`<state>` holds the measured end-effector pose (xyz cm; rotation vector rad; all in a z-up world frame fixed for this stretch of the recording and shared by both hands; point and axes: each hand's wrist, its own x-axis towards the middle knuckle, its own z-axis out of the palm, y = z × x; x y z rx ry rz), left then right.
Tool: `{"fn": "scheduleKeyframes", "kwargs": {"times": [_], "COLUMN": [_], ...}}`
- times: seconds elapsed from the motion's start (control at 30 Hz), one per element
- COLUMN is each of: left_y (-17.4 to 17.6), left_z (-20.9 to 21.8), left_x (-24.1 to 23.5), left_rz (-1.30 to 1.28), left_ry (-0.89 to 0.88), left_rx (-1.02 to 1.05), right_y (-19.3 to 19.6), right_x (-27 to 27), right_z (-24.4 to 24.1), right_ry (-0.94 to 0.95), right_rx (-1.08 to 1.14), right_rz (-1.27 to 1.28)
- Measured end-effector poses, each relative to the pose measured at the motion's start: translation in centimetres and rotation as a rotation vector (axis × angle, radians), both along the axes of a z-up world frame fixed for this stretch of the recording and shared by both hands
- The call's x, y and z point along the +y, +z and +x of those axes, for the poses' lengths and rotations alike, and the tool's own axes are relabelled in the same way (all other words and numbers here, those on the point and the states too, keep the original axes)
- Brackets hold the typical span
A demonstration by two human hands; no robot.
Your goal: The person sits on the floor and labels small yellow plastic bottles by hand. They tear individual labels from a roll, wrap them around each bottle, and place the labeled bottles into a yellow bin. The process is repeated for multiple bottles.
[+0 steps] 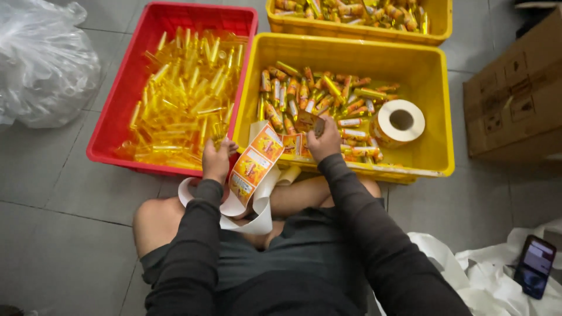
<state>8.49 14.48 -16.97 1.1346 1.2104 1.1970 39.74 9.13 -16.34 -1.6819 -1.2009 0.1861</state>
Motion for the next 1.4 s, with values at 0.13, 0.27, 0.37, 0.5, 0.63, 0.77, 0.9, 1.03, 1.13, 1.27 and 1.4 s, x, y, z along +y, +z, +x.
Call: {"fn": "scheduleKeyframes", "kwargs": {"times": [0.13,0.27,0.37,0.5,0.63,0.77,0.9,1.03,1.13,1.27,1.4], "left_y": [0.1,-0.1,0.5,1.3,0.3,-1.7,0.7,2.1,2.8,1.4,1.7], "left_z": [-0.1,-0.2,-0.1,-0.3,-0.5,-1.5,-1.8,-1.8,-2.1,-2.5,-2.4], "left_x": [0.5,0.2,-0.2,-0.4,0.2,1.0,0.7,0.2,0.1,0.6,0.7], "left_rz": [0.021,-0.01,-0.043,-0.07,-0.093,-0.191,-0.253,-0.222,-0.226,-0.229,-0.225], "left_ry": [0.004,-0.013,0.013,0.02,-0.011,0.004,-0.027,-0.065,-0.092,-0.135,-0.145], "left_rx": [0.002,-0.056,-0.132,-0.172,-0.299,-0.567,-0.596,-0.587,-0.59,-0.595,-0.601], "right_y": [0.7,1.5,1.9,0.4,0.8,0.3,0.7,0.9,1.3,1.3,0.9], "right_x": [1.2,0.7,0.5,1.1,0.5,-0.9,-0.5,-0.3,-0.3,-0.6,-0.5], "right_z": [0.1,0.1,0.0,-0.1,-1.1,-2.5,-2.7,-2.9,-3.1,-3.3,-3.1], "right_ry": [0.092,0.12,0.116,0.073,-0.03,-0.153,-0.234,-0.231,-0.222,-0.209,-0.187], "right_rx": [-0.063,-0.033,-0.034,-0.133,-0.29,-0.629,-0.688,-0.742,-0.735,-0.744,-0.705], "right_rz": [0.031,-0.024,-0.062,-0.021,-0.058,-0.056,-0.024,0.026,0.02,-0.001,-0.034]}}
